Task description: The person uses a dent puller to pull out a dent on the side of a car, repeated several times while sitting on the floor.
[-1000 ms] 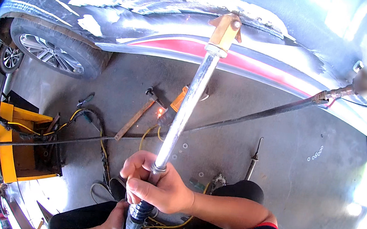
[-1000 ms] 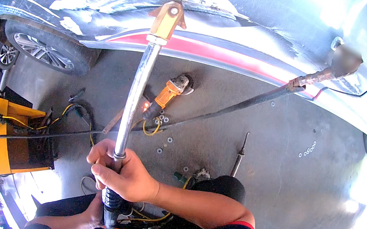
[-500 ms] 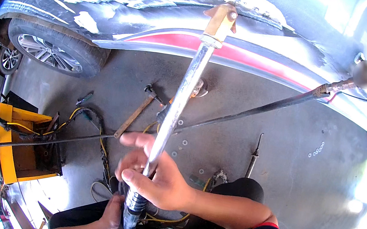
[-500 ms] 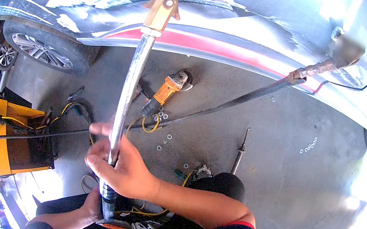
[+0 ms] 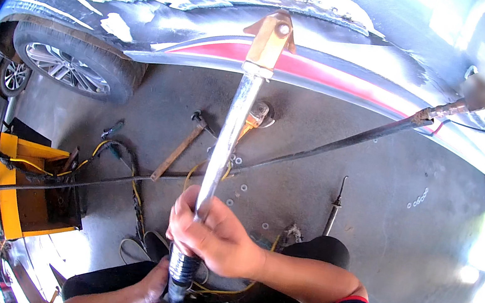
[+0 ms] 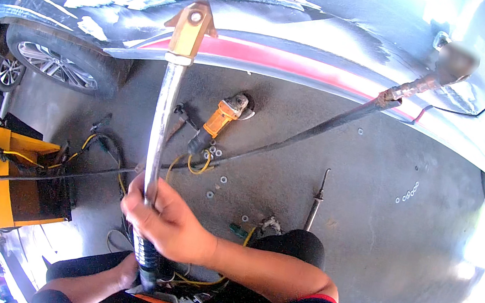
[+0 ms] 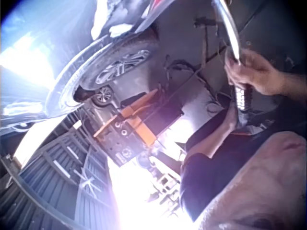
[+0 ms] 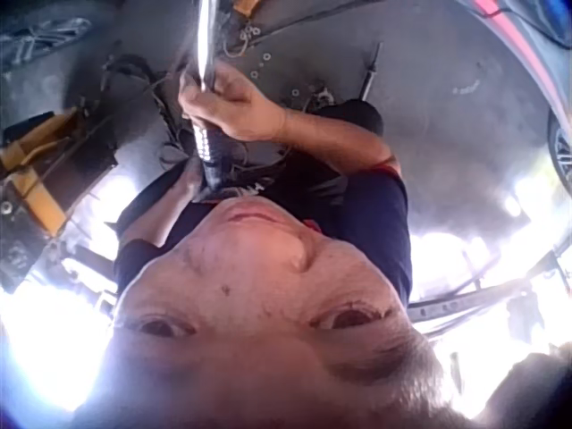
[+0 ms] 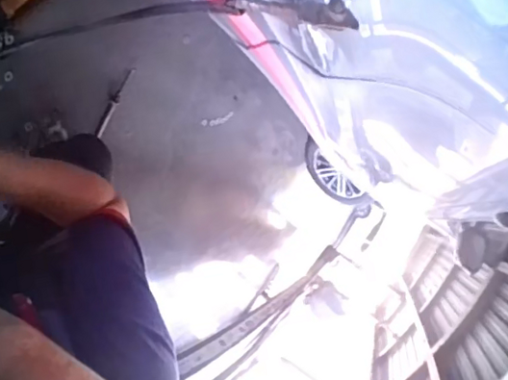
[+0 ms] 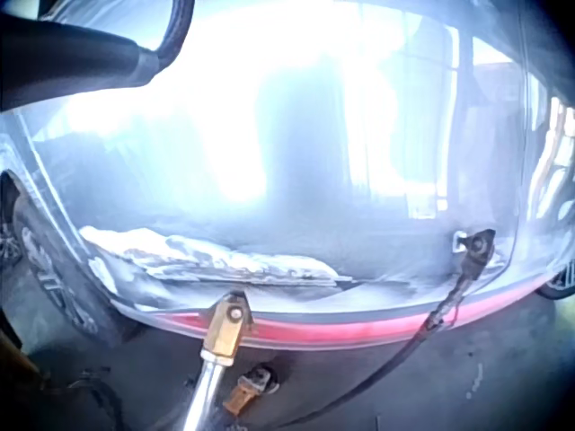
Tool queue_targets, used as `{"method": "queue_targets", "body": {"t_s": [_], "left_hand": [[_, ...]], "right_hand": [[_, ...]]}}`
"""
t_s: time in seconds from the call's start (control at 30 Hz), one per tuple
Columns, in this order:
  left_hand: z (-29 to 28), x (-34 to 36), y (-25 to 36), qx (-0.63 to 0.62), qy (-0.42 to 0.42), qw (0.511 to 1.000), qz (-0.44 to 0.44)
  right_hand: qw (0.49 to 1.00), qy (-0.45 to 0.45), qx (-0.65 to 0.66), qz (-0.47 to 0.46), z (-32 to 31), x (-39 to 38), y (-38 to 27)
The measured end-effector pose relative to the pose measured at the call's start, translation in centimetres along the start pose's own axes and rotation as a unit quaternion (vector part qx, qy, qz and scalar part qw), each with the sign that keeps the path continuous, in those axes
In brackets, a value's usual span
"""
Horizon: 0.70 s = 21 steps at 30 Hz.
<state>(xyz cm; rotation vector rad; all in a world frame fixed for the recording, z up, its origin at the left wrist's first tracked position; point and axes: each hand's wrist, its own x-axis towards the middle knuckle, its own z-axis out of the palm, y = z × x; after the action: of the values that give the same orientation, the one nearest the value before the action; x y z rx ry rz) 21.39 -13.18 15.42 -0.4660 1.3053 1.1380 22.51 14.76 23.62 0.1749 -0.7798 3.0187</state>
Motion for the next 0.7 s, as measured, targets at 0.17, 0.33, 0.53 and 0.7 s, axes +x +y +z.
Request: {"method": "queue_targets", "body": {"t_s": [0.17, 0.33, 0.53, 0.7], "left_hand": [[-0.4, 0.9, 1.2, -0.032, -0.020, 0.999, -0.015], [1.8, 0.0, 1.0, -0.144, -0.004, 0.987, 0.066], [0.8, 0.4, -0.3, -0.151, -0.001, 0.988, 0.030], [1.3, 0.3, -0.2, -0.154, -0.010, 0.988, 0.016]], "right_hand": [[0.999, -0.007, -0.027, -0.025, -0.3, -0.2, -0.5], [1.000, 0.013, -0.024, -0.005, -0.6, 0.3, -2.2], [1.000, 0.010, -0.019, -0.007, -1.2, 0.4, -2.5], [1.000, -0.006, -0.002, -0.013, -1.5, 0.2, -2.4]]}}
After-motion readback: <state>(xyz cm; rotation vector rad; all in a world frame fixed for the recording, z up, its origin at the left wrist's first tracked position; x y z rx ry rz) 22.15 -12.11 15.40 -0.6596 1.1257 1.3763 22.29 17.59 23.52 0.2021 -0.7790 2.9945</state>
